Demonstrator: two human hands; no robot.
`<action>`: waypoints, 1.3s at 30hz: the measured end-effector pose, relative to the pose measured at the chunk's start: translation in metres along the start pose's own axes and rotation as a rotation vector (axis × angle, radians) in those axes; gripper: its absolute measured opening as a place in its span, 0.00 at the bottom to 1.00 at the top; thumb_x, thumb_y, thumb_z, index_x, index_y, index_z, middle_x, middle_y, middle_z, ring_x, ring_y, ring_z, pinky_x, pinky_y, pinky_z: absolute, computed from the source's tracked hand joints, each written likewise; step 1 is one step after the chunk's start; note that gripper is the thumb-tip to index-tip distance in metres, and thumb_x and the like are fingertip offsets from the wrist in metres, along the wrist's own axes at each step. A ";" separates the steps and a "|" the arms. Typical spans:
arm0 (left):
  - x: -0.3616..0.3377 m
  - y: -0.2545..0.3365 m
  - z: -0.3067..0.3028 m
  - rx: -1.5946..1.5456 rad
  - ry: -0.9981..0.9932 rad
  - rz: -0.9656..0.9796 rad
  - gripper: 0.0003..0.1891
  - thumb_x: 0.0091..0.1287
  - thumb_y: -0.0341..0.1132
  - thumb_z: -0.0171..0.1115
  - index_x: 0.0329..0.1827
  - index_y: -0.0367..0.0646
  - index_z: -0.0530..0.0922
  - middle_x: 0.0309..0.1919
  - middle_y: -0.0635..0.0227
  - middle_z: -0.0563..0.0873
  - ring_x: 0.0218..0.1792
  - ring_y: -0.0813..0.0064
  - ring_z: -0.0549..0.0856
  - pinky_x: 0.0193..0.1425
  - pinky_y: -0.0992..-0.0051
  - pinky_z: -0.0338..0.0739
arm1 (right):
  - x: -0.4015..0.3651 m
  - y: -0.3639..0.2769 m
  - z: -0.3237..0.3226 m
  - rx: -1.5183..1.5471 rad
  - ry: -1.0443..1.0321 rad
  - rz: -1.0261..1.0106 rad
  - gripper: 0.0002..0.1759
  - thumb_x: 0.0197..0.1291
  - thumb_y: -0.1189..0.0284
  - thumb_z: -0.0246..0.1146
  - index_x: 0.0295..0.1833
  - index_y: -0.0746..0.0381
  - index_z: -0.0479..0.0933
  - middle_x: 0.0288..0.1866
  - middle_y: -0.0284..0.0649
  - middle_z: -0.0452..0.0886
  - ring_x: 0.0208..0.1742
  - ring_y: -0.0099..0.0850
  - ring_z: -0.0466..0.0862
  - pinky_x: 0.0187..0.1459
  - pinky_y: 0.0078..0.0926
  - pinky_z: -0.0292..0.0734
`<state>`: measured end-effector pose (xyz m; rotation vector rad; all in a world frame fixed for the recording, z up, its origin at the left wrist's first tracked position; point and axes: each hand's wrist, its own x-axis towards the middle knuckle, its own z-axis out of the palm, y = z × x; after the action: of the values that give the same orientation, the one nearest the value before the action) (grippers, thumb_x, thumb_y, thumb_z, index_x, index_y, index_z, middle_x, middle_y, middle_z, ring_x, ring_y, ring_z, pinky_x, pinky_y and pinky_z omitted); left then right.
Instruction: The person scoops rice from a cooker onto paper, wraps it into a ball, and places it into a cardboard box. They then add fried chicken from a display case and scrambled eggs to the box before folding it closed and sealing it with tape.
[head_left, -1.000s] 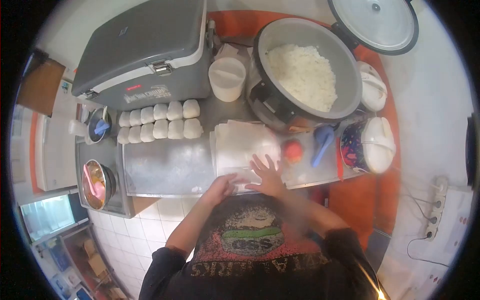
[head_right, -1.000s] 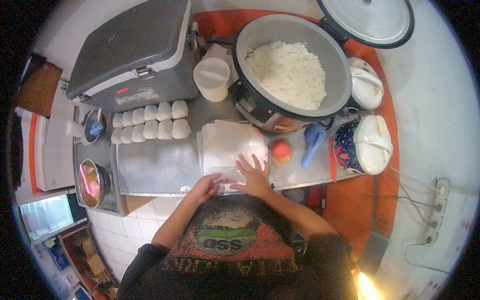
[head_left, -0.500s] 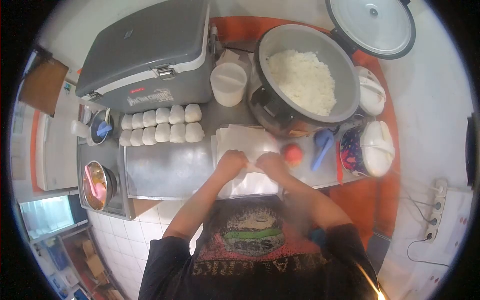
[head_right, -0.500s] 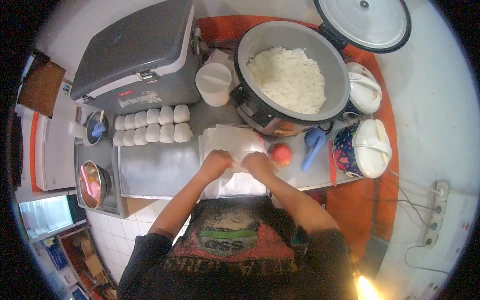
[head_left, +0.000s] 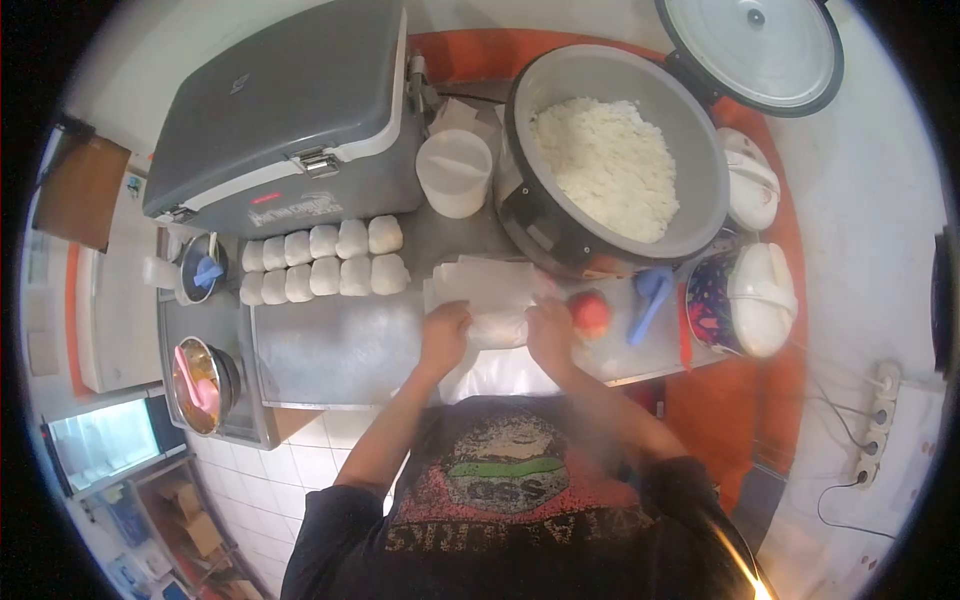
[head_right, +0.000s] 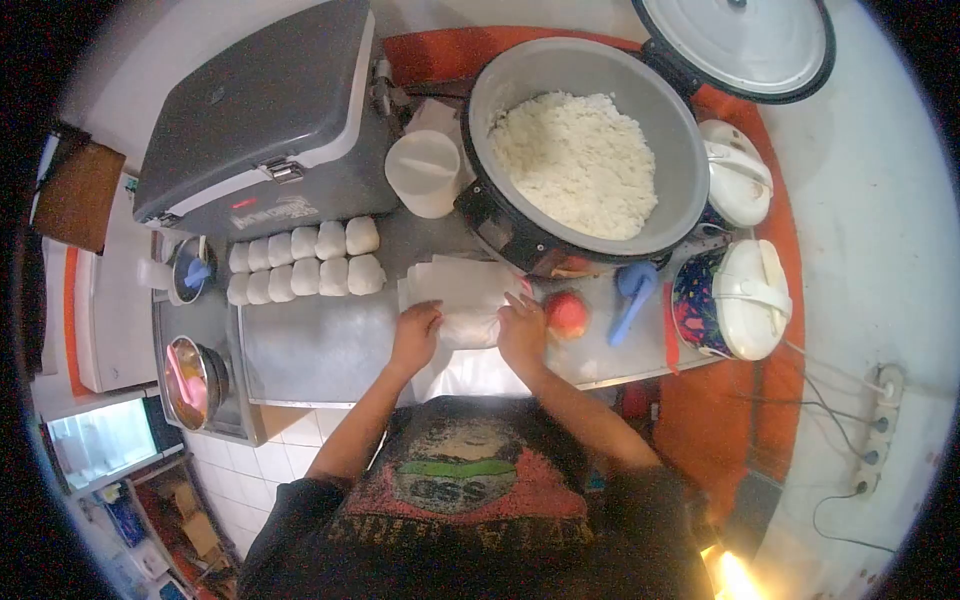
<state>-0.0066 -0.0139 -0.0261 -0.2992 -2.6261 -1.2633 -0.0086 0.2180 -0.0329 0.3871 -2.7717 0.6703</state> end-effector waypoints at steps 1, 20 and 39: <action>-0.004 0.000 0.003 0.019 -0.052 -0.094 0.02 0.63 0.27 0.63 0.36 0.39 0.83 0.38 0.51 0.87 0.41 0.47 0.85 0.49 0.53 0.78 | 0.001 -0.001 0.002 -0.029 0.008 -0.017 0.07 0.60 0.74 0.58 0.36 0.62 0.82 0.45 0.49 0.84 0.54 0.48 0.81 0.53 0.43 0.75; -0.033 0.004 -0.001 0.360 -0.249 0.059 0.15 0.58 0.29 0.60 0.46 0.47 0.87 0.40 0.61 0.78 0.45 0.58 0.78 0.50 0.60 0.73 | -0.023 -0.007 -0.014 0.121 -0.094 -0.089 0.19 0.52 0.78 0.62 0.51 0.60 0.84 0.45 0.40 0.85 0.52 0.42 0.81 0.57 0.41 0.75; 0.010 0.003 0.024 0.638 -0.223 -0.001 0.04 0.57 0.32 0.61 0.32 0.49 0.83 0.37 0.66 0.82 0.45 0.63 0.79 0.46 0.59 0.70 | 0.031 0.008 0.055 -0.220 -0.677 0.378 0.16 0.66 0.65 0.58 0.50 0.64 0.83 0.50 0.53 0.85 0.53 0.50 0.87 0.52 0.46 0.84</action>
<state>-0.0180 0.0074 -0.0359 -0.3366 -3.0349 -0.3528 -0.0509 0.1924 -0.0738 0.0326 -3.5733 0.3334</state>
